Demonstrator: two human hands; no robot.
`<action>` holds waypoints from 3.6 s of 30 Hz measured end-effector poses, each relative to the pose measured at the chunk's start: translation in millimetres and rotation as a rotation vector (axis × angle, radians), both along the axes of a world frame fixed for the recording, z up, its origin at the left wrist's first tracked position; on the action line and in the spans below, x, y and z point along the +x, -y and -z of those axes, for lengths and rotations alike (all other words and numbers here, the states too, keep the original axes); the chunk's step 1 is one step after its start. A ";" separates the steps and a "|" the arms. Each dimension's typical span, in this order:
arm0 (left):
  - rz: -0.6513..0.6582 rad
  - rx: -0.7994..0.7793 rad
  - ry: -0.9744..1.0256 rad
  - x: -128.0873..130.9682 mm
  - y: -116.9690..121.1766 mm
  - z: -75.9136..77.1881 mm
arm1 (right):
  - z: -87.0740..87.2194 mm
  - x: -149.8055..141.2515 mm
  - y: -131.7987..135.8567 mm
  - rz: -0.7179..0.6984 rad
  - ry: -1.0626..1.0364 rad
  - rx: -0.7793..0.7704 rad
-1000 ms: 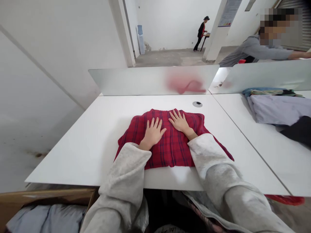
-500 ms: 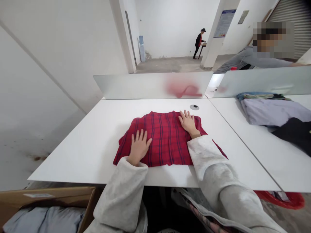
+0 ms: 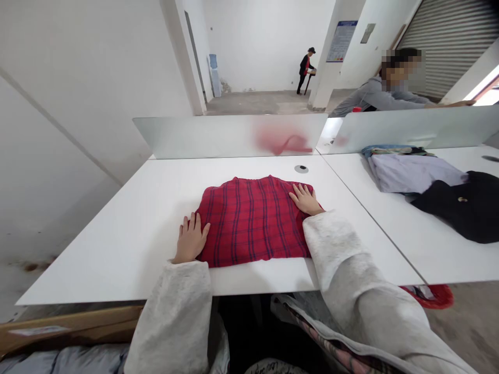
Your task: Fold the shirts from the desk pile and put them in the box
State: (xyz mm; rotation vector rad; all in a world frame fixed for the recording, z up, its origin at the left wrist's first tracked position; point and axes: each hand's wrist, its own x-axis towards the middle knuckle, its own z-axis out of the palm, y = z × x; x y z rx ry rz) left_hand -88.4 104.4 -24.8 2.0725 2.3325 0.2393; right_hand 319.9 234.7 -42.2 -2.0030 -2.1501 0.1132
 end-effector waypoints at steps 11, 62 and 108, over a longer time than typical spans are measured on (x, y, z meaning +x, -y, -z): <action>-0.146 -0.057 -0.030 -24.6 39.6 0.4 | 2.2 66.2 53.9 0.109 0.034 -0.080; 0.679 0.364 0.135 102.5 106.4 9.5 | 39.4 -32.8 234.2 -0.128 -0.216 0.662; 1.053 -0.062 0.057 256.7 88.7 -11.2 | -79.7 8.7 48.9 -0.353 -0.049 -0.267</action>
